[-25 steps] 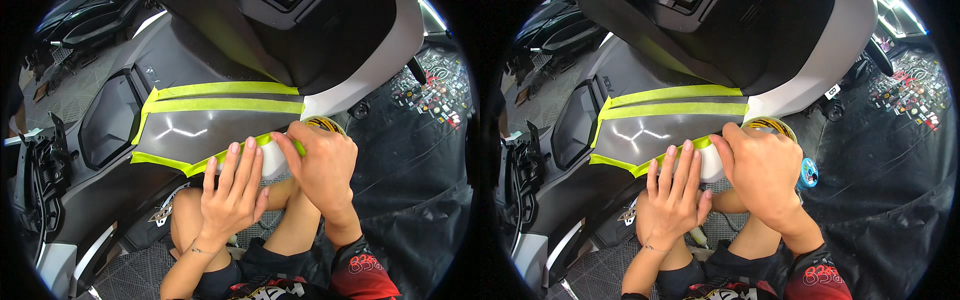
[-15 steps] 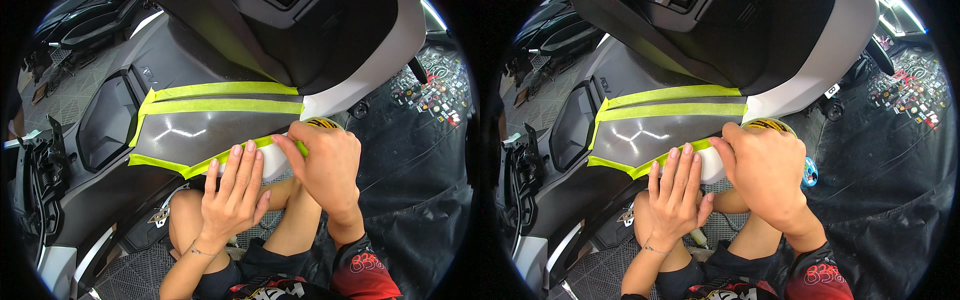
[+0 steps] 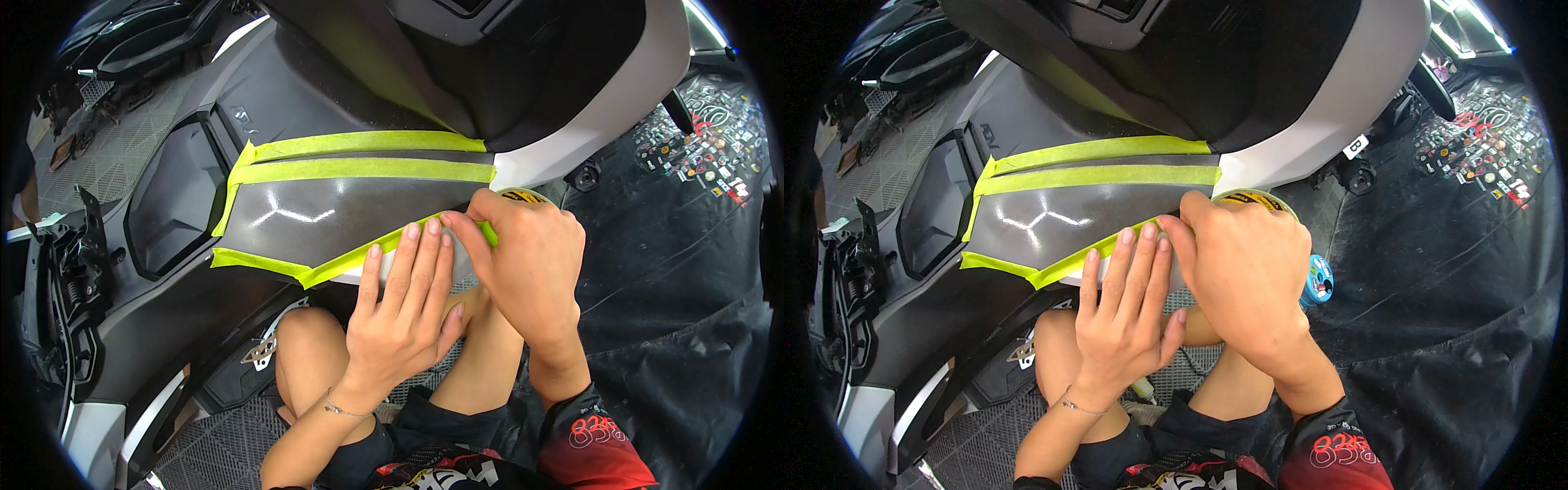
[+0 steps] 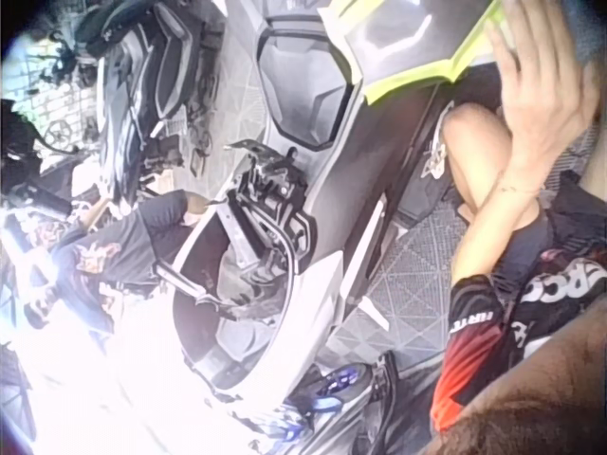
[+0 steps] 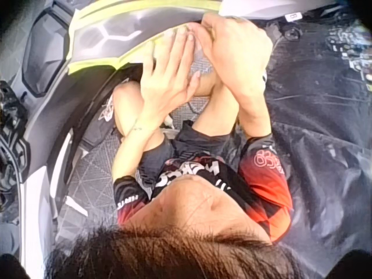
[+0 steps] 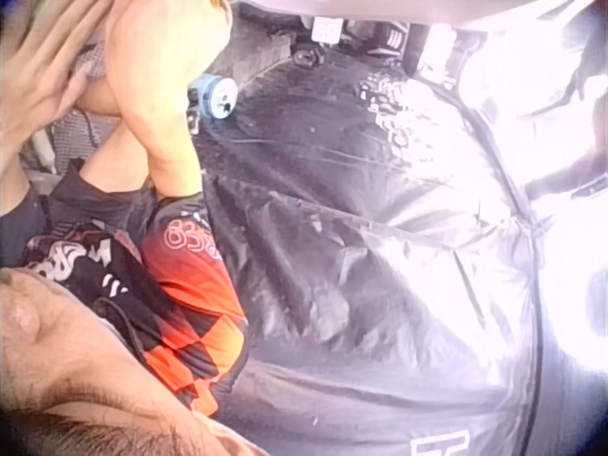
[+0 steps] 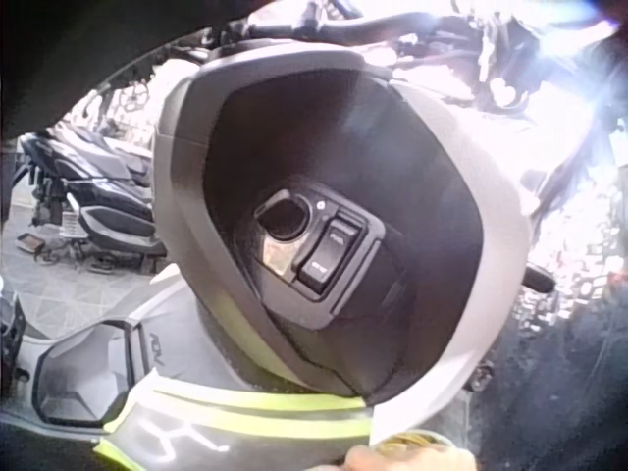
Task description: The person sits on the floor and uses a power polisher to buff the side panel of a white scooter. They apply masking tape to protect adjacent areas, apply a liquid compound, and continue polishing the surface.
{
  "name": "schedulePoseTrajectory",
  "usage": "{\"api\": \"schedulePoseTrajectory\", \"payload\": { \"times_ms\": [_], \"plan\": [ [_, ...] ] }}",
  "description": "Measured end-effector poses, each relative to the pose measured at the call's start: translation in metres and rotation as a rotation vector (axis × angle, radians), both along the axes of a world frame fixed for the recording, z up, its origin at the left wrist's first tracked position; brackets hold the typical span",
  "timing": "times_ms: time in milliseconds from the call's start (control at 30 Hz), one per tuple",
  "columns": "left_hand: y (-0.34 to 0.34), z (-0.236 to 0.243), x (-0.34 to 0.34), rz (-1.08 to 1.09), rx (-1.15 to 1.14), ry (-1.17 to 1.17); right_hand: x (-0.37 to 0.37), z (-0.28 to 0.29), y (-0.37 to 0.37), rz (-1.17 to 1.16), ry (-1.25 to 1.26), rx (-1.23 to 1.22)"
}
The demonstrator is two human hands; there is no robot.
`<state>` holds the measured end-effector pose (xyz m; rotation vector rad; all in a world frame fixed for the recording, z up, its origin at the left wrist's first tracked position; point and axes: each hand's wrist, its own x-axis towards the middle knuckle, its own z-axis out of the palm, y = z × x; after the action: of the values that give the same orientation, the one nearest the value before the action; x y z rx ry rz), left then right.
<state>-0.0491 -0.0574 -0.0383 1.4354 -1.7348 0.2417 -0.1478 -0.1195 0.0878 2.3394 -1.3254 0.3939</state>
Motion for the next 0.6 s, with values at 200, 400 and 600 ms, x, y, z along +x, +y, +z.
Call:
{"api": "schedulePoseTrajectory", "payload": {
  "times_ms": [200, 400, 600],
  "plan": [
    [0.002, 0.008, -0.004, 0.045, 0.026, -0.052, -0.015, 0.023, 0.006, 0.178, 0.161, 0.102],
    [0.003, 0.010, -0.005, 0.056, 0.041, -0.088, -0.046, 0.059, 0.012, 0.561, 0.589, -0.064],
    [0.003, 0.011, -0.007, 0.079, 0.057, -0.093, -0.063, 0.051, -0.002, 0.432, 0.682, -0.114]
  ]
}}
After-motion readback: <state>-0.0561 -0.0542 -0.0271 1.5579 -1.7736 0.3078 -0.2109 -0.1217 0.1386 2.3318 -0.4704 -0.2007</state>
